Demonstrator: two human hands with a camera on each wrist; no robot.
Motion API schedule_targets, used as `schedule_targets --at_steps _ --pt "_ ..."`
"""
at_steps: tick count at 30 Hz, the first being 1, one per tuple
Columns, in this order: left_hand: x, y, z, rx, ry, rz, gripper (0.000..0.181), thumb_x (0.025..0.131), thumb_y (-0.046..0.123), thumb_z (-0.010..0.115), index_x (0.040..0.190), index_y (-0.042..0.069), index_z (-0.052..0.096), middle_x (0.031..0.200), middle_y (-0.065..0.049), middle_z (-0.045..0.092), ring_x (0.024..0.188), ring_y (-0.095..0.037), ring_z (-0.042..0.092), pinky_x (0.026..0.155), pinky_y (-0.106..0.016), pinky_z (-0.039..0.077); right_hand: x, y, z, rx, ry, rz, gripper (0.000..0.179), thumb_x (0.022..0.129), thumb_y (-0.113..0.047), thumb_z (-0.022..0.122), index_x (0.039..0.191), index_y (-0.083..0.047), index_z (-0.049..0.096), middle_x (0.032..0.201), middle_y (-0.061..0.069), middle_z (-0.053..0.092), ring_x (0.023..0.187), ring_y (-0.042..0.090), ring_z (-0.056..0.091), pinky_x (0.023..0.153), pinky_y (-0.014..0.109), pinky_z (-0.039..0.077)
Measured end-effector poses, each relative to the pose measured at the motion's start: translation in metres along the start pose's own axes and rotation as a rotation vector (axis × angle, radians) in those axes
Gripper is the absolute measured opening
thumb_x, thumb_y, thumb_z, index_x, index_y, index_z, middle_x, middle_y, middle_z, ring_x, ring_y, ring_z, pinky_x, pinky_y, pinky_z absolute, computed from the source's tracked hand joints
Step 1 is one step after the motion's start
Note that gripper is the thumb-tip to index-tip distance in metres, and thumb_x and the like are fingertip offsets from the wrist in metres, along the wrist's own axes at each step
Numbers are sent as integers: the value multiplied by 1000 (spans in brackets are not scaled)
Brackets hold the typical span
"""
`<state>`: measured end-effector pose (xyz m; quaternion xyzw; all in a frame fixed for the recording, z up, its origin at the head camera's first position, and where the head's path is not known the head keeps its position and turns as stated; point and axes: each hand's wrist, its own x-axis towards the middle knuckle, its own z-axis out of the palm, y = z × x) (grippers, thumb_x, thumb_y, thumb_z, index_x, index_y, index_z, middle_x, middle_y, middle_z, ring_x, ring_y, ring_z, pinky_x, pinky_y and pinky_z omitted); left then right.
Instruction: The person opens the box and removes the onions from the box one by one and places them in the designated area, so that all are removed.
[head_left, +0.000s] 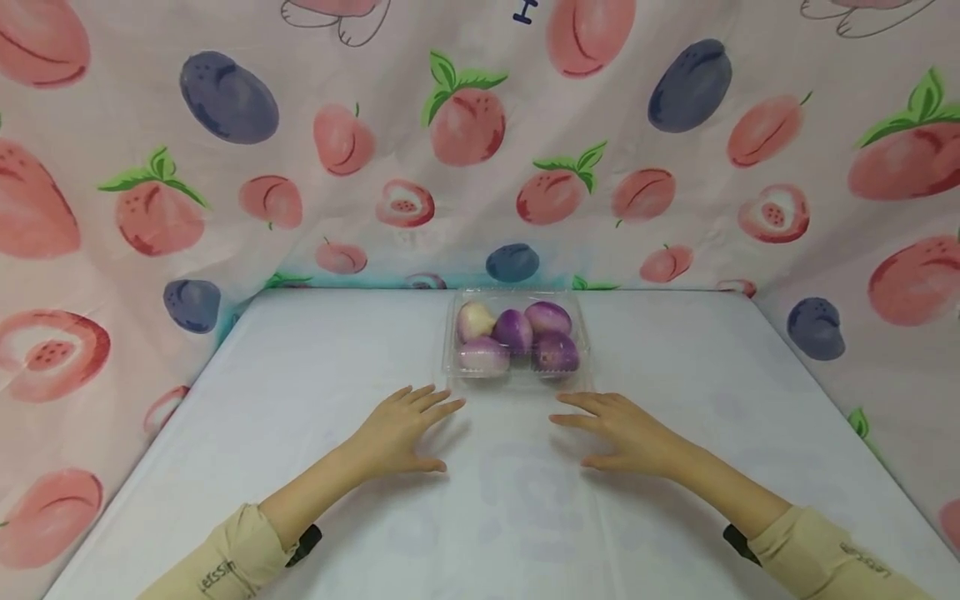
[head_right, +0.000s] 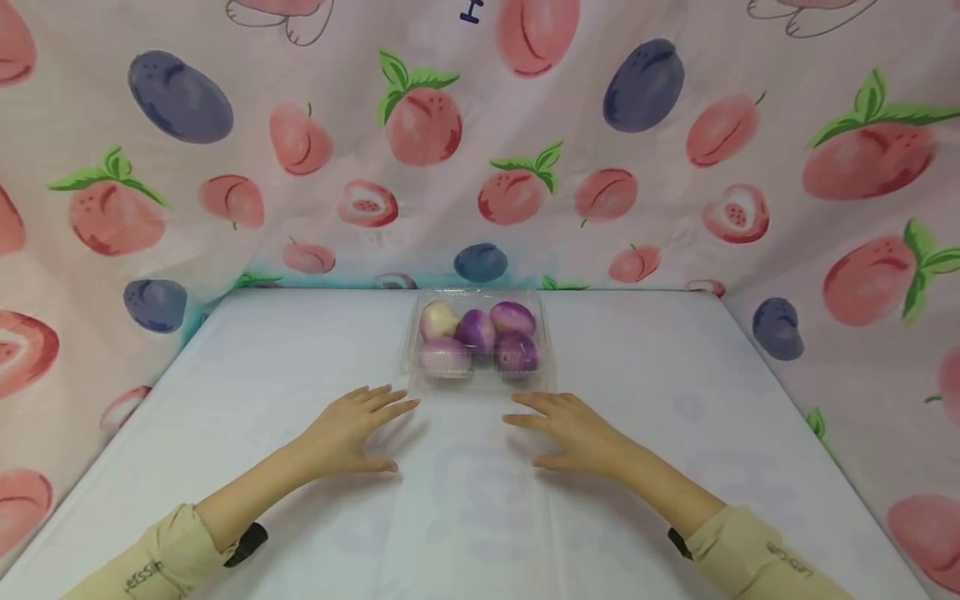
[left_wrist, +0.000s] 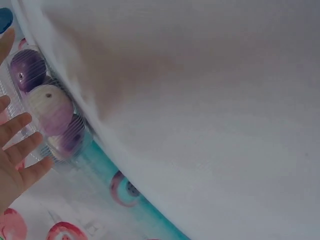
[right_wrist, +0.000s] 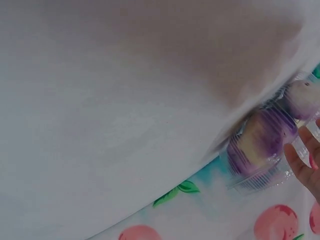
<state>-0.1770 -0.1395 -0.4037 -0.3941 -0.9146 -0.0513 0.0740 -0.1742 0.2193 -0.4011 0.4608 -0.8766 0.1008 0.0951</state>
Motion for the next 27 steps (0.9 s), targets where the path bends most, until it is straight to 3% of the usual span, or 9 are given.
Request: schedule_targets --at_steps 7,16,22,27 --pt "-1 0 4 -22 29 -1 63 75 44 76 128 15 58 121 -7 65 113 -24 60 97 -43 46 8 -2 -4 -28 2 -1 60 69 -19 82 124 -13 60 130 14 57 110 30 59 86 51 48" --pt "4 -2 -2 -60 101 -17 39 80 32 74 113 12 68 103 -2 72 97 -20 67 86 -37 52 18 0 -7 -42 119 -30 48 72 -15 80 117 -9 65 116 11 66 103 27 62 84 46 50" --pt "7 -1 -8 -97 125 -97 35 82 33 71 112 14 69 104 -2 72 97 -20 67 82 -37 54 26 -3 -10 -32 193 -48 43 71 -14 79 112 -8 67 109 9 69 99 25 63 82 44 51" --pt "10 -3 -12 -184 183 -184 33 84 32 70 111 13 70 106 -4 72 100 -22 67 85 -40 53 37 -3 -12 -13 250 -53 37 75 -13 76 110 -8 67 109 9 68 99 25 63 84 45 50"
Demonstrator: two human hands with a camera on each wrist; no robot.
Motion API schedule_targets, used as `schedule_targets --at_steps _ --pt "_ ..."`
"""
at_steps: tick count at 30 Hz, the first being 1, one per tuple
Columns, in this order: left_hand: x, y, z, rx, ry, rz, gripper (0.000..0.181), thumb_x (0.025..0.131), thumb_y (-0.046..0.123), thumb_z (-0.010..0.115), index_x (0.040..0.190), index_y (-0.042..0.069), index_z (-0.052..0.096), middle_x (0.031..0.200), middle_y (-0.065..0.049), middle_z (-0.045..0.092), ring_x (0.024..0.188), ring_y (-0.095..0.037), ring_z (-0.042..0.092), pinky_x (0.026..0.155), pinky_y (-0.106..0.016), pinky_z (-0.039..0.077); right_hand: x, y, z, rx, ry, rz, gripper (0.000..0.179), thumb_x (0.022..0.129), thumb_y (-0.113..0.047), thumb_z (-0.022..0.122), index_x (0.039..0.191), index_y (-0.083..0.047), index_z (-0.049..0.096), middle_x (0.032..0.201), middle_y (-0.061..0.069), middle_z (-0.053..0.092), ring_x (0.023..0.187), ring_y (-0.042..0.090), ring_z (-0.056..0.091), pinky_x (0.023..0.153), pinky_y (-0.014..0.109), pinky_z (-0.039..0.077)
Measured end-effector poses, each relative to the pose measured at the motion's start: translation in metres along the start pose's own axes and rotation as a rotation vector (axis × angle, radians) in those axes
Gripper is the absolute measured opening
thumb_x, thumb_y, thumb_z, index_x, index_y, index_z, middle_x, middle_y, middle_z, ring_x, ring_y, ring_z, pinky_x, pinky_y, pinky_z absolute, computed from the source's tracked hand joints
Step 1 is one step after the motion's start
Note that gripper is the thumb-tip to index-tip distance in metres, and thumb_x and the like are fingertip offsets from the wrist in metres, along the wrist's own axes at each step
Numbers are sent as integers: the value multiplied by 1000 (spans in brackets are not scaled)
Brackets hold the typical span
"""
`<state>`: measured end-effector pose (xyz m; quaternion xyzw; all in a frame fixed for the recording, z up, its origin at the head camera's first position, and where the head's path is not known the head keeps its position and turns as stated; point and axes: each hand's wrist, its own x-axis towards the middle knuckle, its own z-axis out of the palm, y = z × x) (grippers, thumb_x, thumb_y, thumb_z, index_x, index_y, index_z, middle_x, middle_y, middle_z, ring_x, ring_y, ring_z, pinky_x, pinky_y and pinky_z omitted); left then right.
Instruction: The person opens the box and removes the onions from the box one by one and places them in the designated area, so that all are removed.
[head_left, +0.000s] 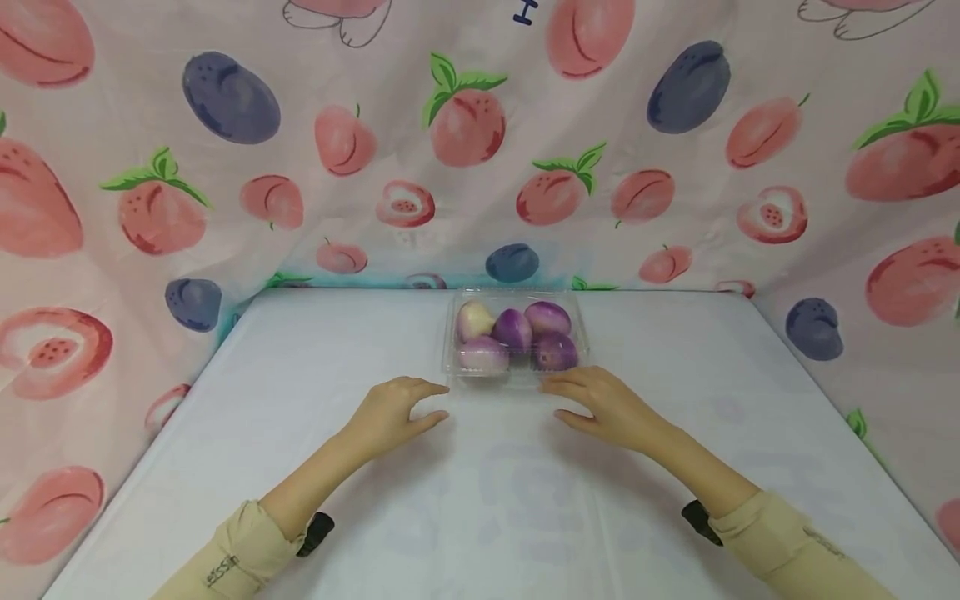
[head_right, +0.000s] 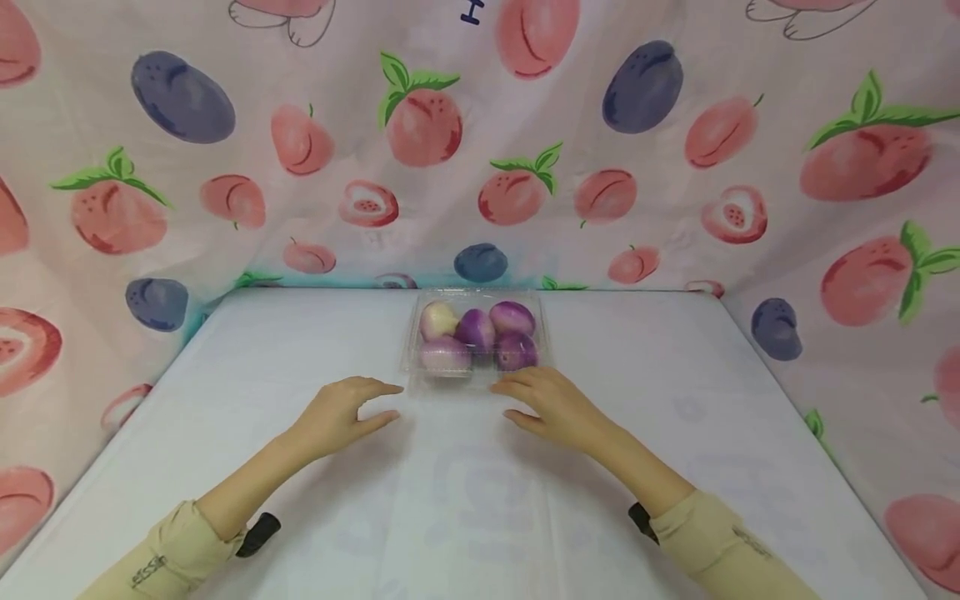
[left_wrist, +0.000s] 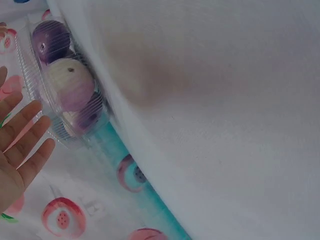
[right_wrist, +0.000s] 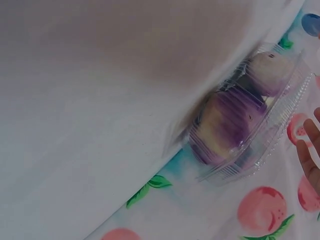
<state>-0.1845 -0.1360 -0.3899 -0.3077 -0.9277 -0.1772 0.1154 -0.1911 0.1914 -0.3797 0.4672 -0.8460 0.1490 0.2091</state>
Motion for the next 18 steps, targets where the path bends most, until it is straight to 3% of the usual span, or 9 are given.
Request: schedule_targets --at_steps 9,13,18 --pt "1 -11 1 -145 112 -193 33 88 26 67 114 7 67 109 -9 71 104 -28 65 88 -45 51 19 0 8 8 99 -33 37 73 -9 77 108 -5 68 105 9 69 100 26 63 86 44 50" --pt "5 -19 1 -278 143 -285 32 90 23 64 116 5 66 114 -13 68 106 -30 63 87 -47 51 33 0 15 0 123 -48 36 73 -10 76 107 -4 68 106 10 68 101 27 62 87 45 49" --pt "13 -29 9 -470 137 -364 37 93 18 60 124 0 58 128 -19 59 118 -38 55 92 -48 49 46 -2 26 -2 96 -30 31 80 -16 72 109 -7 68 111 9 67 107 27 60 91 47 46"
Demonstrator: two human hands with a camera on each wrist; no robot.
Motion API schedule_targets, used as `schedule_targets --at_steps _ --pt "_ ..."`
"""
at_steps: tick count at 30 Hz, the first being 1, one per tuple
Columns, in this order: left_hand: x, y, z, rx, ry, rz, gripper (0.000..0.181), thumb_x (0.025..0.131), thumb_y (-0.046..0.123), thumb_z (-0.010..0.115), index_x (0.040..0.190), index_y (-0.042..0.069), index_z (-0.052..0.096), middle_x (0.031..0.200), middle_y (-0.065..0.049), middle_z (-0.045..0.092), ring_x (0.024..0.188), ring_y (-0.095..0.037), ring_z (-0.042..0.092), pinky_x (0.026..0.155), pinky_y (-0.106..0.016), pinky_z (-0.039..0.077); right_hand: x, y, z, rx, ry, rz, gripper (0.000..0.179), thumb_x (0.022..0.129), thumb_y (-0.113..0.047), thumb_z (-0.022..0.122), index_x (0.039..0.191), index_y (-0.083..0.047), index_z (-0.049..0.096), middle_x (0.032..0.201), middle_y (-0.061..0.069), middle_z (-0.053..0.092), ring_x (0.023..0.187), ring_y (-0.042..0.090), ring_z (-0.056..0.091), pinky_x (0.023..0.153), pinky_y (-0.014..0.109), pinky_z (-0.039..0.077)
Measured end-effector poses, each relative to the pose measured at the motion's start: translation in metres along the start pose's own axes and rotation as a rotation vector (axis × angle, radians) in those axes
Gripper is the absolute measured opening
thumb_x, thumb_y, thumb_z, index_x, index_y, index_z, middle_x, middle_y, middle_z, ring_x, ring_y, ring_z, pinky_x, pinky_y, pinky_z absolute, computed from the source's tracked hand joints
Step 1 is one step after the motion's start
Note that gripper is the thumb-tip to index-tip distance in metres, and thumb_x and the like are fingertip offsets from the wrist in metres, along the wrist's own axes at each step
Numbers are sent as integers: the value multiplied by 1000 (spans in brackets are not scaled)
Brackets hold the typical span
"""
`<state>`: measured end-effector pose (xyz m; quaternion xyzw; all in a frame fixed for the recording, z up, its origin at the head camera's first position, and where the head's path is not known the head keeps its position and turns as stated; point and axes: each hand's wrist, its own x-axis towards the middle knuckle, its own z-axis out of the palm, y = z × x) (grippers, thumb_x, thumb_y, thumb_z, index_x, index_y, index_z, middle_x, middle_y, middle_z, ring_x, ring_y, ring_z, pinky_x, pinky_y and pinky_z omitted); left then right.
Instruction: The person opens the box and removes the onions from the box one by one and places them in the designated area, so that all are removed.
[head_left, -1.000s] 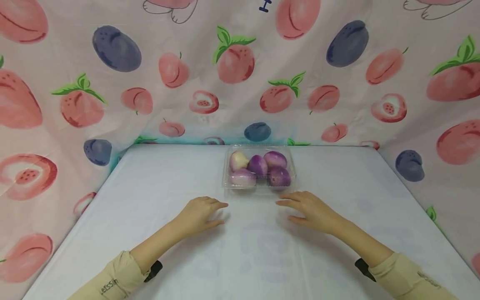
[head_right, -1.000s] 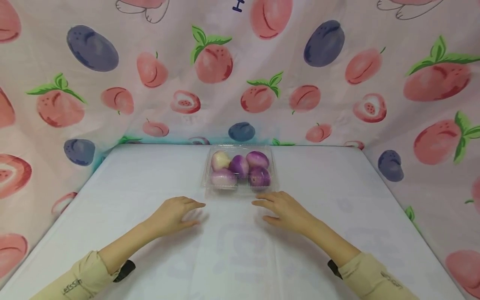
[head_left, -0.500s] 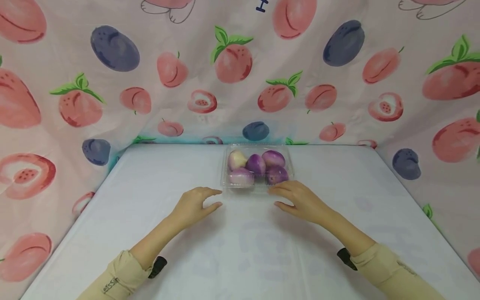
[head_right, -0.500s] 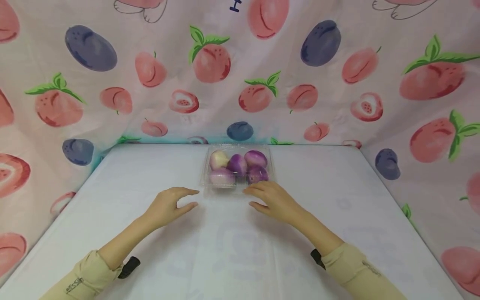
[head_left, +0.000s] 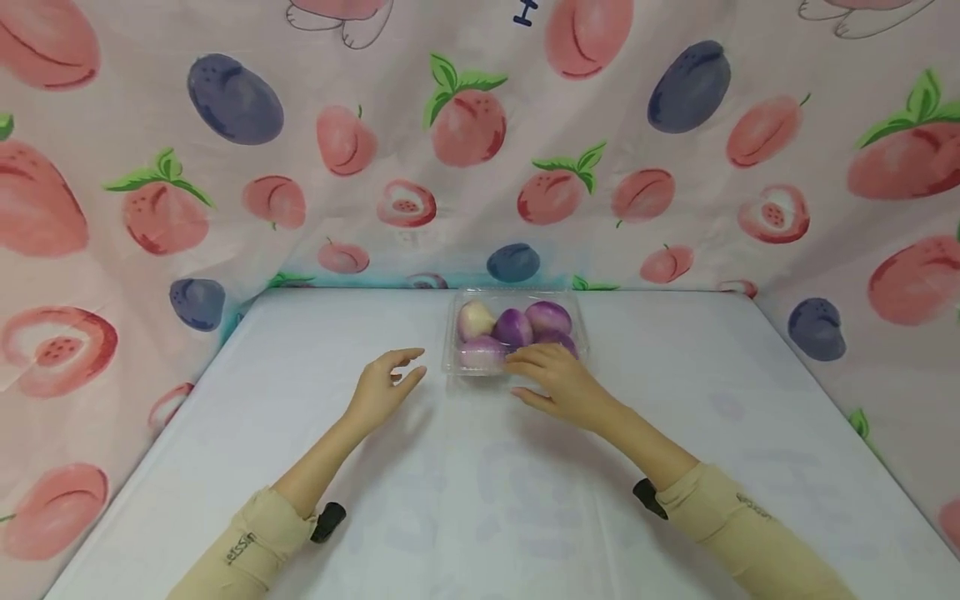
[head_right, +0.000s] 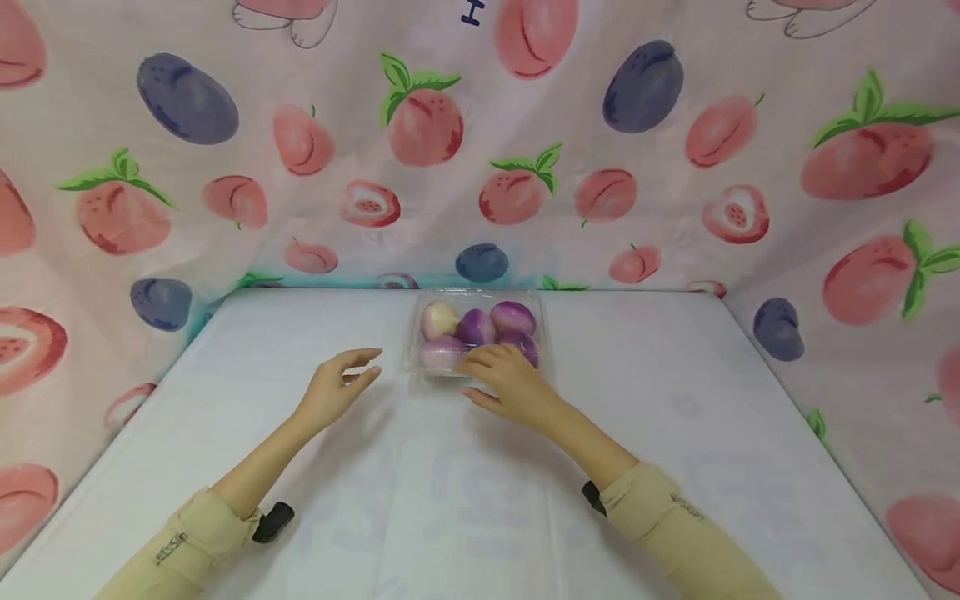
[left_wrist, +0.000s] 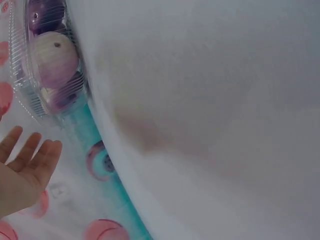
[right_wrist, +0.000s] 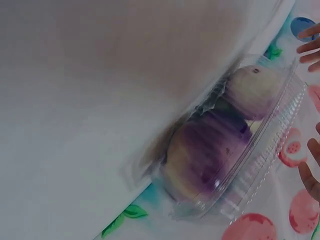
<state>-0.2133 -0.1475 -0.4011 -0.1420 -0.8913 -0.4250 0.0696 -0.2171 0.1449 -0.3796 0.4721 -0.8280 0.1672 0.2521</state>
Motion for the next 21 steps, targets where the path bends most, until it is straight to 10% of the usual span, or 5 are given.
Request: schedule_targets --at_steps 10,21 --pt "16 -3 10 -276 -93 -168 41 99 12 46 136 -6 43 137 -29 45 121 -44 51 95 -47 47 26 -5 21 -21 -54 4 35 84 -24 69 116 -12 65 119 11 64 115 29 55 98 50 42" --pt "25 -9 18 -641 -178 -501 47 102 17 36 145 -1 29 147 -24 34 133 -40 39 107 -44 37 52 -11 36 -13 -185 145 46 89 -34 63 131 -18 56 140 13 50 133 34 40 104 57 33"
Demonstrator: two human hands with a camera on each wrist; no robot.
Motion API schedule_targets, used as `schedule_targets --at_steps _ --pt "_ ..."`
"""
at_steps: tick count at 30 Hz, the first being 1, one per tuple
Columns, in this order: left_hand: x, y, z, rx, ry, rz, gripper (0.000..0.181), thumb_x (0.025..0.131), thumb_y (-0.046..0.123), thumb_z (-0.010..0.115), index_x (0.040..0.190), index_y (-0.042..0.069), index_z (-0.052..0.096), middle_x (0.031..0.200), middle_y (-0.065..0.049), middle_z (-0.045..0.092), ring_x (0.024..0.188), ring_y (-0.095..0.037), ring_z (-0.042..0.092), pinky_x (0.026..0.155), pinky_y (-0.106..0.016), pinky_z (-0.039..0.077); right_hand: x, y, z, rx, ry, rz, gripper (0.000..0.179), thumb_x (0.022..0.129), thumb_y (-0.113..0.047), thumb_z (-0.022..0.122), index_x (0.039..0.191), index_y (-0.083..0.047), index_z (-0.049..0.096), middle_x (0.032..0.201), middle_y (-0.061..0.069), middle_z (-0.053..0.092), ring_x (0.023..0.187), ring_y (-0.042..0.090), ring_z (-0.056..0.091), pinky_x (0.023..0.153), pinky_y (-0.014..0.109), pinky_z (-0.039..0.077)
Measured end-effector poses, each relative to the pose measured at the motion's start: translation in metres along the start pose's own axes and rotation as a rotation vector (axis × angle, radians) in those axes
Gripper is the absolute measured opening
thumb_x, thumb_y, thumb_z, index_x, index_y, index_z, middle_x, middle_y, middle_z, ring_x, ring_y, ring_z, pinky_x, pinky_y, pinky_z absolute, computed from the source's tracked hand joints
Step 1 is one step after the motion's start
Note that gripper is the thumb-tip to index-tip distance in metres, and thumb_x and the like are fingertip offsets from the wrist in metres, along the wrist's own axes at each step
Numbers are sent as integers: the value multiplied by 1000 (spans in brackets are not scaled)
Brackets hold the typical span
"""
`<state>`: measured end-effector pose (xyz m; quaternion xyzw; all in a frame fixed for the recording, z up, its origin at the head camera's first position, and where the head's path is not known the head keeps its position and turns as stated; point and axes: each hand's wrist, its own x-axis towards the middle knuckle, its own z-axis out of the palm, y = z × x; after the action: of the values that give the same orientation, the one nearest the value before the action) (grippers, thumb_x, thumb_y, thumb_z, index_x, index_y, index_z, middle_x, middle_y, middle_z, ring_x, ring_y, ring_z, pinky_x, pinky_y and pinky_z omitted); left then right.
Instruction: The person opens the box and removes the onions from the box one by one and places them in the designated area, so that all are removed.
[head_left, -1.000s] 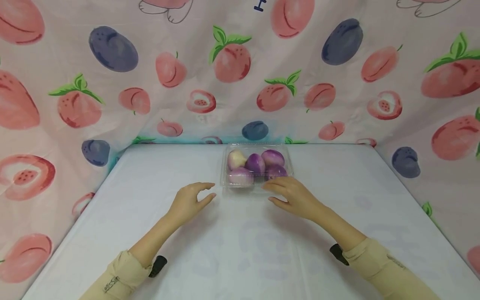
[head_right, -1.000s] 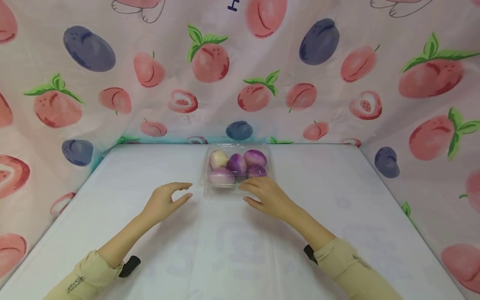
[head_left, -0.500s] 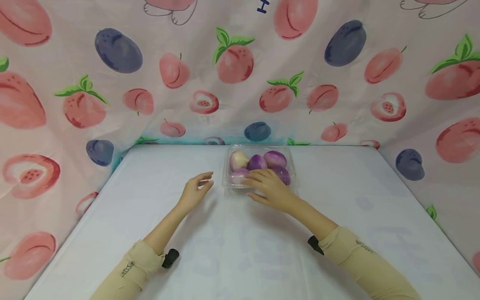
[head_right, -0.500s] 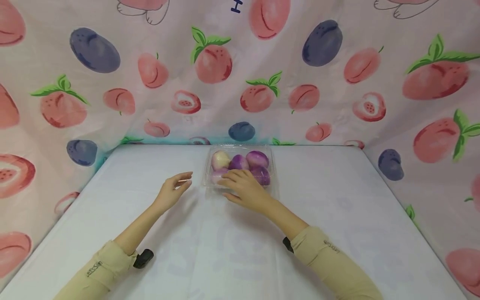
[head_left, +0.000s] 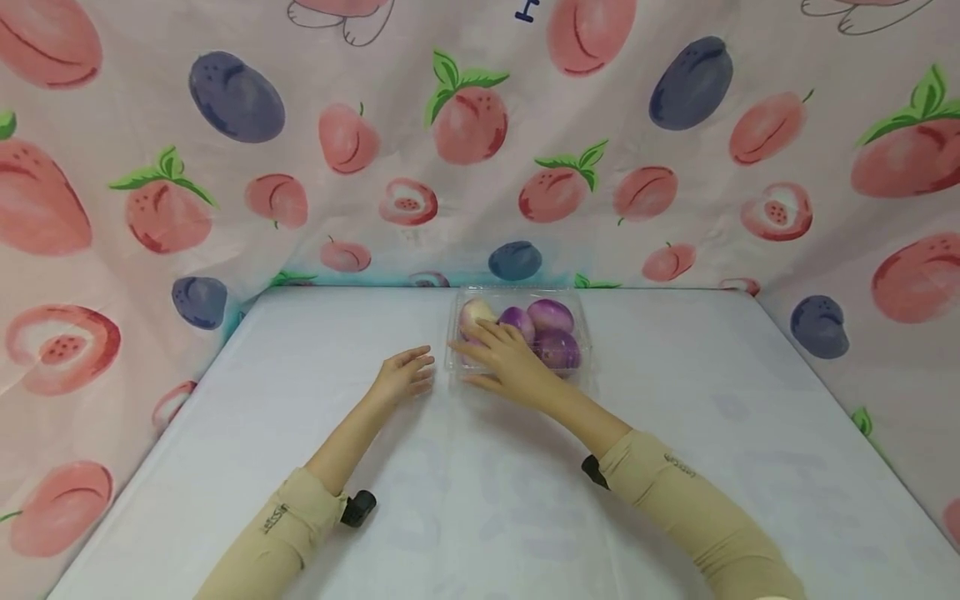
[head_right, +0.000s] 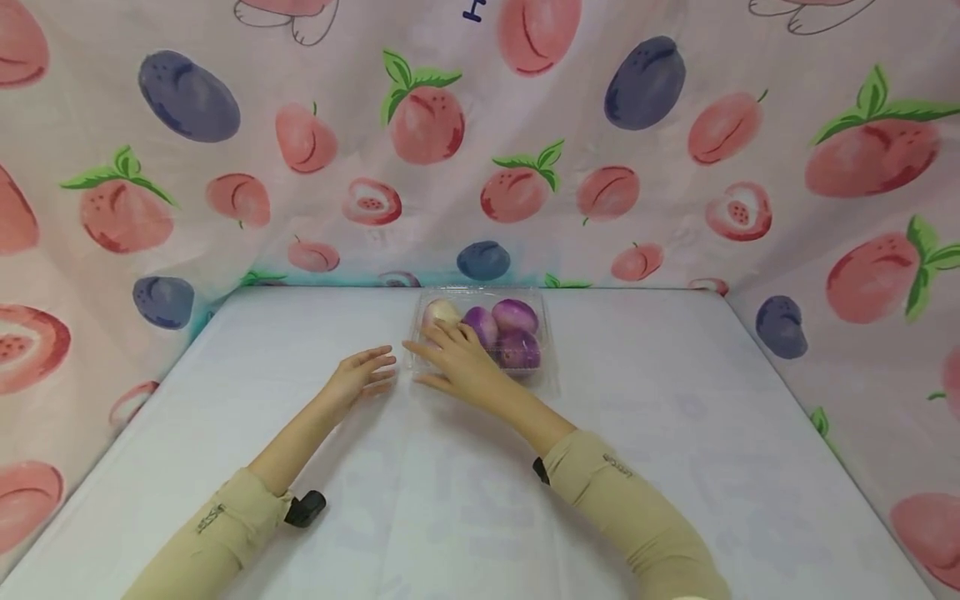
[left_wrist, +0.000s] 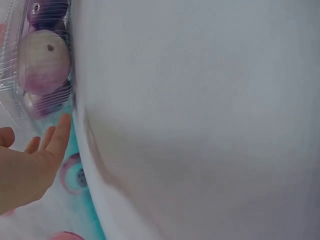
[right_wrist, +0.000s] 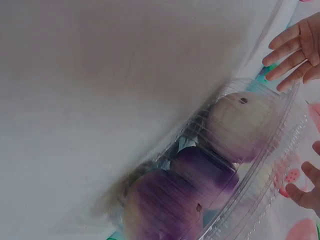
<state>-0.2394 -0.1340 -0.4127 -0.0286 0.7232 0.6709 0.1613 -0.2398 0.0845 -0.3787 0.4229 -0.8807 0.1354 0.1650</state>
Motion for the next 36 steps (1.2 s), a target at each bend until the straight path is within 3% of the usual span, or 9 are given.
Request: schedule_targets --at_steps 4,7,14,20,27,29,32,34,36 --pt "1 -4 3 -88 -23 -57 47 102 15 38 146 2 29 147 -22 34 132 -37 41 108 -42 37 10 -1 6 -45 -58 32 46 89 -38 61 132 -22 56 144 12 45 136 36 35 105 58 31" --pt "0 -7 6 -103 -38 -54 47 101 14 39 145 2 30 145 -22 36 130 -36 42 107 -41 39 15 0 10 -56 -88 42 45 89 -39 61 130 -21 57 145 11 43 136 38 35 105 60 31" --pt "3 -11 14 -146 -43 -36 45 99 12 45 142 1 36 138 -24 46 125 -35 50 101 -38 45 25 5 17 26 -145 90 33 94 -33 55 123 -21 63 146 11 43 135 37 37 104 63 28" --pt "4 -8 18 -197 -8 -74 45 96 11 52 138 -2 41 131 -20 54 114 -27 60 95 -33 49 34 4 20 102 -208 159 28 92 -34 57 113 -21 70 145 13 43 127 41 45 102 61 32" --pt "8 -3 16 -419 -74 -148 45 99 1 42 142 -8 31 144 -25 38 85 -11 66 103 -39 40 36 0 23 87 -214 168 34 80 -35 71 108 -16 71 144 13 44 125 40 46 102 59 34" --pt "9 -2 15 -453 -96 -168 46 99 0 39 143 -9 28 135 -23 48 79 -8 66 100 -35 44 35 -1 24 82 -200 161 33 79 -34 72 106 -15 71 143 13 45 125 40 46 103 59 34" --pt "11 -3 13 -457 -114 -171 45 99 -1 38 142 -9 27 108 -12 64 76 -8 67 87 -27 53 35 -2 25 91 -184 159 32 77 -31 74 104 -14 71 141 14 46 124 42 46 103 59 34" --pt "11 -3 11 -409 -137 -155 45 99 1 39 142 -9 28 94 -2 67 77 -9 68 81 -25 55 35 -3 26 84 -178 159 32 76 -31 75 103 -14 71 140 14 47 123 42 48 103 59 34" --pt "11 -3 10 -358 -152 -138 44 99 2 40 141 -9 28 89 1 68 79 -9 68 84 -28 54 35 -3 27 75 -170 157 33 74 -31 75 102 -14 71 139 14 48 120 41 49 104 57 34"
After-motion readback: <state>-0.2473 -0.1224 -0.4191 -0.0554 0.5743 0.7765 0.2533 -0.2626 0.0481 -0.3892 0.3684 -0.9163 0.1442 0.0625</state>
